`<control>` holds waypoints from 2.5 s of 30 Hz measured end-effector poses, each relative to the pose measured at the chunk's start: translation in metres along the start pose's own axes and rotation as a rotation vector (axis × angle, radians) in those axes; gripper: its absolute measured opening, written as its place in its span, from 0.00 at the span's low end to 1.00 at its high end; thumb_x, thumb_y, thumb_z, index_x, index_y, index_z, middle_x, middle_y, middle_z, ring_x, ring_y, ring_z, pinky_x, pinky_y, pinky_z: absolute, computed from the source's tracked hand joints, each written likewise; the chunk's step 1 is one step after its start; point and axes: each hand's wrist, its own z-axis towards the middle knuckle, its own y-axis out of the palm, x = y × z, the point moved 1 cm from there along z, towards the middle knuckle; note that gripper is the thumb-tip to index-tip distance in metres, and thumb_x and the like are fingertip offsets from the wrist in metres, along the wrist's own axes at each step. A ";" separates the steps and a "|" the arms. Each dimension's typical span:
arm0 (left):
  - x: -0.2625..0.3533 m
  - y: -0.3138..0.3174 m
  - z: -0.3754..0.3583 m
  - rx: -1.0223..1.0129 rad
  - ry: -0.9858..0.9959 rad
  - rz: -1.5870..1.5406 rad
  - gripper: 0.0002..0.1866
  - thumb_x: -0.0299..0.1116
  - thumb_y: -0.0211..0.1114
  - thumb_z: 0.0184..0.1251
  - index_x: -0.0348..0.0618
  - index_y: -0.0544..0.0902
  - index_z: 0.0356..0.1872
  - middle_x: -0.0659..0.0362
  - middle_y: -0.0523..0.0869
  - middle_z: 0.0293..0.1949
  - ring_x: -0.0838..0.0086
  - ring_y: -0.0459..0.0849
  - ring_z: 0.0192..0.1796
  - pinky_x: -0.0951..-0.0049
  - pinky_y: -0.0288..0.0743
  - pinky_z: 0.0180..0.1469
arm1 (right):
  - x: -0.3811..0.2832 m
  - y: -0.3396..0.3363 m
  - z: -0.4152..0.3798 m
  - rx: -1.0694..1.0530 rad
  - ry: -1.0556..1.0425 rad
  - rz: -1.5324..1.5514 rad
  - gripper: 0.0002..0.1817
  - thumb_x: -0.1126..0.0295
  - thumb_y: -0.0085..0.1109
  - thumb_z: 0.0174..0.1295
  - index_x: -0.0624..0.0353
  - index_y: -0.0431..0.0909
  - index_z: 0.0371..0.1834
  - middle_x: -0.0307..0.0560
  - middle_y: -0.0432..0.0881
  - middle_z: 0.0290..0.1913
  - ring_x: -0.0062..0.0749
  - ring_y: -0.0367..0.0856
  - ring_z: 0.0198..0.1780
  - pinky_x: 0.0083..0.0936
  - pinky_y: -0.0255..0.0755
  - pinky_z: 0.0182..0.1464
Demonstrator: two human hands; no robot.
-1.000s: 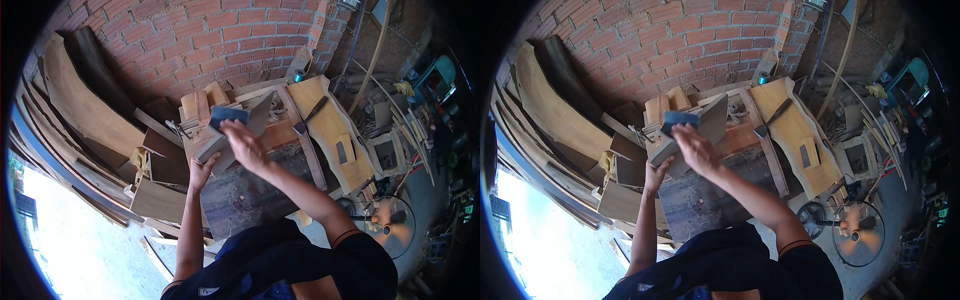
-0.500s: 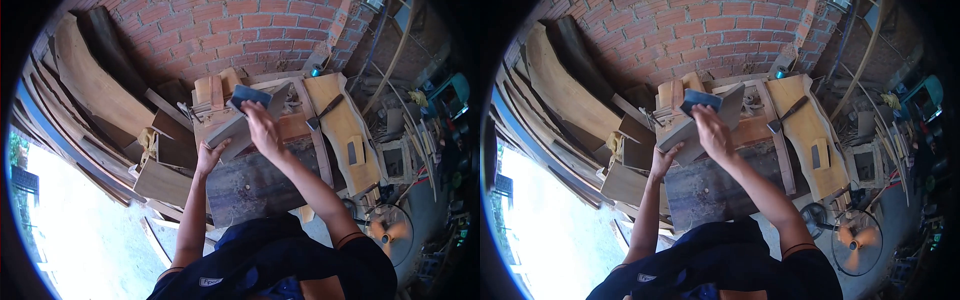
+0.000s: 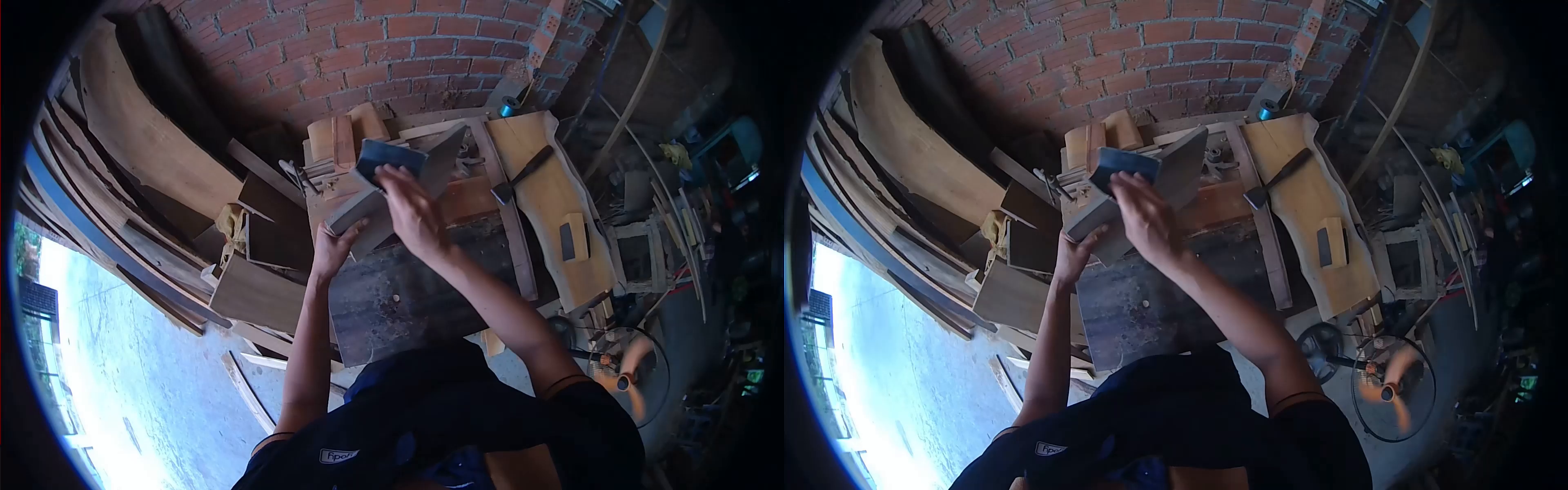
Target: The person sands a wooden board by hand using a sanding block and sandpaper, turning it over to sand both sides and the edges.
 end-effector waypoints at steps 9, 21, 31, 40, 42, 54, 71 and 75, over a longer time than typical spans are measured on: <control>0.002 -0.003 0.004 0.004 -0.079 0.052 0.20 0.29 0.74 0.68 0.38 0.83 0.60 0.62 0.90 0.48 0.81 0.83 0.50 0.74 0.78 0.56 | 0.072 -0.029 0.026 0.054 0.020 -0.164 0.11 0.79 0.53 0.69 0.67 0.80 0.52 0.61 0.87 0.52 0.49 0.88 0.52 0.39 0.82 0.60; -0.015 -0.009 0.003 0.035 0.051 0.020 0.19 0.28 0.73 0.68 0.37 0.83 0.58 0.61 0.90 0.49 0.80 0.85 0.51 0.72 0.80 0.55 | -0.014 0.010 0.005 -0.027 -0.239 0.074 0.13 0.82 0.56 0.69 0.67 0.80 0.55 0.61 0.87 0.54 0.49 0.89 0.54 0.40 0.84 0.60; 0.007 0.004 0.000 0.055 -0.030 0.030 0.18 0.32 0.75 0.67 0.35 0.86 0.54 0.59 0.90 0.47 0.78 0.85 0.49 0.70 0.80 0.55 | 0.028 0.000 0.012 0.130 0.018 -0.112 0.12 0.81 0.55 0.68 0.63 0.80 0.53 0.57 0.88 0.50 0.50 0.89 0.53 0.41 0.85 0.56; 0.007 0.001 0.001 -0.001 -0.059 0.042 0.21 0.28 0.72 0.69 0.37 0.82 0.61 0.63 0.89 0.48 0.81 0.83 0.51 0.74 0.78 0.56 | 0.091 -0.039 0.031 -0.001 0.143 -0.156 0.12 0.79 0.53 0.72 0.65 0.78 0.57 0.61 0.86 0.41 0.53 0.88 0.35 0.45 0.82 0.35; 0.007 0.000 -0.002 -0.027 -0.057 0.092 0.23 0.29 0.72 0.70 0.36 0.80 0.64 0.63 0.88 0.49 0.82 0.82 0.50 0.75 0.77 0.55 | 0.103 -0.049 0.039 0.062 0.152 -0.272 0.12 0.78 0.52 0.73 0.67 0.77 0.56 0.62 0.85 0.39 0.56 0.87 0.36 0.45 0.80 0.36; 0.001 -0.002 0.001 -0.020 -0.058 0.037 0.20 0.26 0.71 0.69 0.38 0.82 0.61 0.63 0.89 0.50 0.82 0.82 0.52 0.74 0.78 0.57 | 0.029 -0.023 0.015 -0.021 0.014 -0.032 0.16 0.81 0.55 0.69 0.63 0.77 0.60 0.61 0.87 0.50 0.54 0.88 0.52 0.41 0.84 0.53; 0.005 0.003 -0.001 0.018 -0.049 0.022 0.20 0.30 0.74 0.68 0.36 0.83 0.58 0.61 0.89 0.48 0.80 0.83 0.51 0.72 0.77 0.57 | 0.114 -0.052 0.033 0.026 0.206 -0.315 0.11 0.77 0.51 0.72 0.64 0.76 0.55 0.62 0.86 0.43 0.58 0.87 0.43 0.46 0.81 0.42; 0.006 0.005 -0.001 0.053 0.021 0.021 0.19 0.33 0.76 0.66 0.35 0.86 0.54 0.60 0.90 0.46 0.79 0.84 0.49 0.72 0.78 0.55 | 0.198 -0.089 -0.025 -0.005 0.567 -0.360 0.13 0.70 0.53 0.73 0.64 0.75 0.56 0.68 0.86 0.39 0.67 0.84 0.44 0.57 0.78 0.46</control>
